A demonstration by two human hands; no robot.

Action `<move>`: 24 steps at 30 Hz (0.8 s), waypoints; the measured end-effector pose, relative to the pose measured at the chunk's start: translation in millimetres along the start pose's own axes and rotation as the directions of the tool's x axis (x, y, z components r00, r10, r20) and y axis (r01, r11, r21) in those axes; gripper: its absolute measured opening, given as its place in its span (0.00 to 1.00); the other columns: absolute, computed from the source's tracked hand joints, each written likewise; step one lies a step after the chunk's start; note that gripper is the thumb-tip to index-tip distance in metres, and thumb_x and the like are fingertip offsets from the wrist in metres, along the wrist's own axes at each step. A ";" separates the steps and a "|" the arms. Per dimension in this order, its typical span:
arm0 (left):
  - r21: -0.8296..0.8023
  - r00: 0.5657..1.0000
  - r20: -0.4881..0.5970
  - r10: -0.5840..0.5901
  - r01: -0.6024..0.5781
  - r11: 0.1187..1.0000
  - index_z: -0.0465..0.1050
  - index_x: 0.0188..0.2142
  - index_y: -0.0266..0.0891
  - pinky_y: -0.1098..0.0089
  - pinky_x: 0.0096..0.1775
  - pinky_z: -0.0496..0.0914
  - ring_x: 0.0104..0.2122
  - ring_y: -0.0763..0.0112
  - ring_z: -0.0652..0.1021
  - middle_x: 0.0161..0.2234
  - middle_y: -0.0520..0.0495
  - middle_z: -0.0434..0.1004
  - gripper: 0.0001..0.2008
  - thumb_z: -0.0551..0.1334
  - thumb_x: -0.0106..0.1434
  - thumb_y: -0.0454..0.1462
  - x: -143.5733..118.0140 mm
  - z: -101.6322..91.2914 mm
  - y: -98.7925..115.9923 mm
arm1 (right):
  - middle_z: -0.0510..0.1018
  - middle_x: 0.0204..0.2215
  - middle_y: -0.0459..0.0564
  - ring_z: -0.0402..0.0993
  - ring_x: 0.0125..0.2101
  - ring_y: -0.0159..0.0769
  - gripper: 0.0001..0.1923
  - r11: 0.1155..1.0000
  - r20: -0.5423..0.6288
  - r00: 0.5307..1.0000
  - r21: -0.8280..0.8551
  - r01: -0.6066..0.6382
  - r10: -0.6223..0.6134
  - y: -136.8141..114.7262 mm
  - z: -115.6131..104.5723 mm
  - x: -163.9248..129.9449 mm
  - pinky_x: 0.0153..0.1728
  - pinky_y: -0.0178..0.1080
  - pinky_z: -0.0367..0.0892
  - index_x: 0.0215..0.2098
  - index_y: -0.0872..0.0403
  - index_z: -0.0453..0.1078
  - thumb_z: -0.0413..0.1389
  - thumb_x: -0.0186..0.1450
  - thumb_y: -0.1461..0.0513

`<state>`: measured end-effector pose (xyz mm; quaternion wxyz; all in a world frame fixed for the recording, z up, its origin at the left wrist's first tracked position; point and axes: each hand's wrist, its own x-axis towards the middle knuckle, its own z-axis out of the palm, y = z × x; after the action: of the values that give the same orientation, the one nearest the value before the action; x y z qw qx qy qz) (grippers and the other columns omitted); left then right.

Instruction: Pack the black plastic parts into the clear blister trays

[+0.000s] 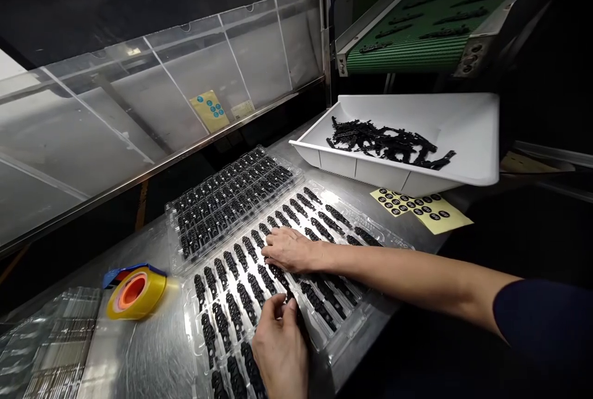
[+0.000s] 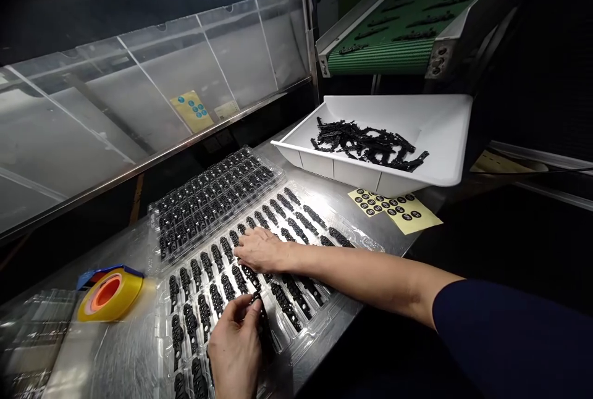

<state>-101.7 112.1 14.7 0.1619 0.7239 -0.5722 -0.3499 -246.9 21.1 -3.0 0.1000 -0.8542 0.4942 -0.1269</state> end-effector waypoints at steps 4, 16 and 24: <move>-0.151 0.998 0.064 -0.019 0.029 0.988 0.70 0.40 0.38 0.65 0.33 0.70 0.28 0.65 0.77 0.32 0.45 0.77 0.21 0.57 0.54 0.50 6.8 1.7 -7.9 | 0.71 0.35 0.51 0.62 0.38 0.41 0.13 0.998 -0.010 1.000 -0.051 0.023 -0.024 1.7 2.6 -7.9 0.39 0.43 0.60 0.41 0.53 0.73 0.53 0.67 0.53; 0.360 0.973 -0.070 0.218 -0.179 0.916 0.70 0.44 0.36 0.65 0.35 0.60 0.38 0.62 0.72 0.43 0.40 0.72 0.14 0.48 0.67 0.35 -11.5 26.2 2.8 | 0.69 0.35 0.53 0.59 0.37 0.40 0.15 0.978 -0.052 0.980 -0.098 0.184 -0.190 3.0 3.1 -14.6 0.39 0.45 0.55 0.34 0.55 0.72 0.48 0.69 0.56; 0.593 0.835 -0.161 0.525 -0.343 0.728 0.76 0.40 0.39 0.68 0.32 0.62 0.37 0.62 0.70 0.34 0.43 0.72 0.15 0.50 0.67 0.35 -15.4 35.0 -19.7 | 0.71 0.37 0.51 0.61 0.40 0.41 0.14 0.991 -0.048 0.990 -0.018 0.132 -0.132 3.9 1.9 -14.9 0.42 0.45 0.58 0.39 0.53 0.73 0.51 0.68 0.53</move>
<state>-113.4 138.3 -17.5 0.1192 0.6291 -0.7682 -0.0037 -256.7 32.3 -7.7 0.0727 -0.8824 0.4399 -0.1507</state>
